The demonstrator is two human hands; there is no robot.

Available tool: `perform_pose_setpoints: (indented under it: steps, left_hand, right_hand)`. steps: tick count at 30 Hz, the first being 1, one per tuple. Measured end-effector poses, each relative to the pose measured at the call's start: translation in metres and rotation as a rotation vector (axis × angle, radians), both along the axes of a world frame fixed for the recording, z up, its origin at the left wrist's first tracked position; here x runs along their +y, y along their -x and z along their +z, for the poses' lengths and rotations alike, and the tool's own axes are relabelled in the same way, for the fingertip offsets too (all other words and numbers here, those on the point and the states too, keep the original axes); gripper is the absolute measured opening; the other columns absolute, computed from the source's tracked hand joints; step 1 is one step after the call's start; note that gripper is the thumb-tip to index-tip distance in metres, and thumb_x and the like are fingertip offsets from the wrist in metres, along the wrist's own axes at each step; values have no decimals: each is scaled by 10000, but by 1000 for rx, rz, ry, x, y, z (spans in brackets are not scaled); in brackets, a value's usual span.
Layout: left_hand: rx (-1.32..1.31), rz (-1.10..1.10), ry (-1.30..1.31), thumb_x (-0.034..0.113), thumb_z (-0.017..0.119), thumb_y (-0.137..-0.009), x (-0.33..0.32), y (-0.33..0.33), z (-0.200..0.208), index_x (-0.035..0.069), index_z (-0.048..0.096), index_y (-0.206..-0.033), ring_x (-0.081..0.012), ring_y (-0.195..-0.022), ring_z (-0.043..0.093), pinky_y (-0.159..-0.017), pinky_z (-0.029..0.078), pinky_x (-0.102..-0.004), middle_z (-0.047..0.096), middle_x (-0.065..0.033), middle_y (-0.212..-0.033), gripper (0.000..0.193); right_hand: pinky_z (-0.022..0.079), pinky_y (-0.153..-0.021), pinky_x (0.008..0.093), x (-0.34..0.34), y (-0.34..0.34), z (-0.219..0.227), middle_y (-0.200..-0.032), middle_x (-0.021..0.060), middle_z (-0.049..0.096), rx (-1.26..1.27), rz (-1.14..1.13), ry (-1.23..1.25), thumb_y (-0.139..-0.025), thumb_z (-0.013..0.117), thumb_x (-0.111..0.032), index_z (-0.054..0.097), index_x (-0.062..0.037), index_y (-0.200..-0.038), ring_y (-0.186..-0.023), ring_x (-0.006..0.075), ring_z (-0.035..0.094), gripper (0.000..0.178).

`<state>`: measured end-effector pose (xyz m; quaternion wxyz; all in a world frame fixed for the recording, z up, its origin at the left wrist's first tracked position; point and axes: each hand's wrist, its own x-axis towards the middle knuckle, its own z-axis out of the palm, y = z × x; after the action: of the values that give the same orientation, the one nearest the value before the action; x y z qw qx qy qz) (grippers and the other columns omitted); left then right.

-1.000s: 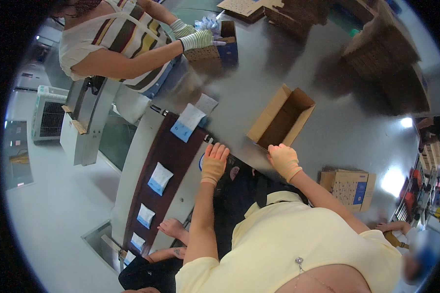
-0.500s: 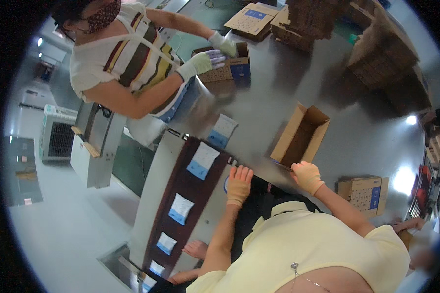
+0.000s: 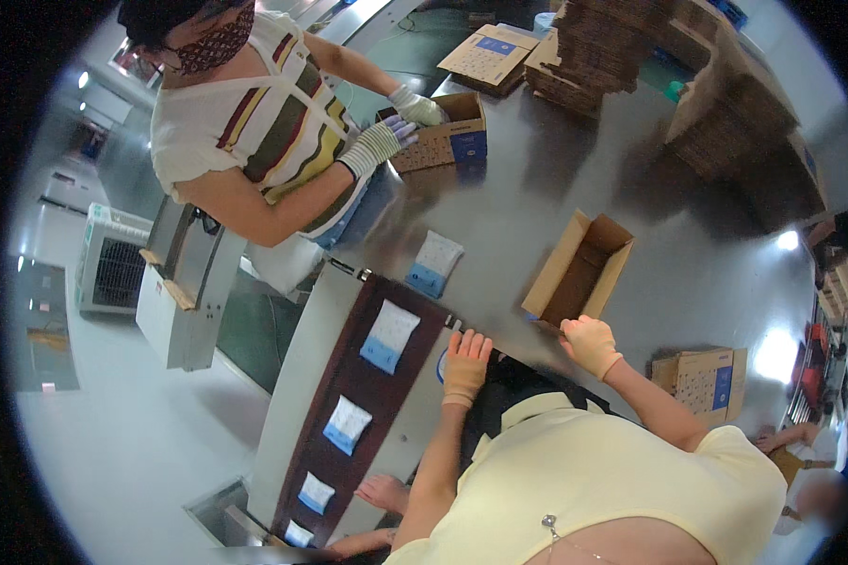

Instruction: The person packs small blue and white packets into cardboard boxes on a metal table. They pick up packets from a conveyor belt, place them into open boxes, and then close the boxes. Another person is visible in the background performing similar packing tasks.

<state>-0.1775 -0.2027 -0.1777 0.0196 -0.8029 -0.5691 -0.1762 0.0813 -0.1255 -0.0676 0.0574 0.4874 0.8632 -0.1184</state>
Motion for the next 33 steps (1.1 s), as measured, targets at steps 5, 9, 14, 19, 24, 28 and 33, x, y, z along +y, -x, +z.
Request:
perform_pose_setpoints:
  steps: [5, 9, 14, 19, 24, 28, 33]
  left_hand:
    - [30, 25, 19, 113, 606, -771, -1, -2, 4, 128, 577, -1031, -266, -1120, 528, -1009, 352, -469, 583, -63, -1085, 263]
    - [55, 22, 6, 128, 630, -752, -2, -1, 2, 129, 561, -1032, -262, -1137, 517, -1012, 352, -469, 575, -59, -1095, 289]
    - [53, 0, 41, 141, 653, -736, -1, -2, 5, 131, 546, -1061, -261, -1150, 503, -1017, 348, -471, 557, -62, -1109, 342]
    - [72, 19, -35, 140, 643, -755, -2, -2, -1, 135, 555, -1050, -255, -1149, 501, -1015, 351, -461, 556, -58, -1101, 308]
    - [58, 30, -21, 124, 614, -766, -3, -2, -2, 153, 569, -1037, -248, -1142, 512, -1020, 351, -455, 567, -46, -1094, 276]
    - [54, 36, 15, 144, 530, -824, -4, -2, 0, 139, 580, -1045, -237, -1182, 492, -1048, 324, -450, 573, -52, -1108, 227]
    - [54, 24, 52, 158, 519, -837, -2, 0, -8, 141, 592, -1096, -242, -1194, 488, -1067, 302, -456, 577, -57, -1149, 270]
  right_hand:
    - [538, -666, 390, 5, 2, -3, -786, 68, 642, -22, 29, -9, -812, 650, -286, 589, -98, -858, -804, 247, 635, 203]
    - [526, -652, 410, 8, 2, -7, -760, 97, 627, -17, -15, 8, -819, 648, -267, 588, -92, -836, -785, 273, 629, 186]
    - [525, -680, 408, 5, -1, 1, -792, 103, 631, 3, -37, 24, -818, 654, -266, 595, -105, -872, -811, 286, 629, 180]
    - [521, -689, 412, 6, -4, -7, -794, 96, 627, -21, -26, 16, -811, 659, -261, 597, -112, -888, -811, 289, 629, 178]
    - [526, -698, 397, 3, -2, -7, -796, 80, 640, -31, -15, -23, -819, 658, -268, 574, -101, -871, -821, 268, 628, 193]
    - [538, -710, 390, 5, 3, -9, -802, 80, 643, -83, -18, -17, -820, 668, -266, 580, -95, -902, -857, 256, 636, 210]
    - [530, -684, 407, 7, 6, -6, -782, 78, 645, -65, -40, -39, -826, 645, -297, 581, -98, -895, -826, 273, 633, 220]
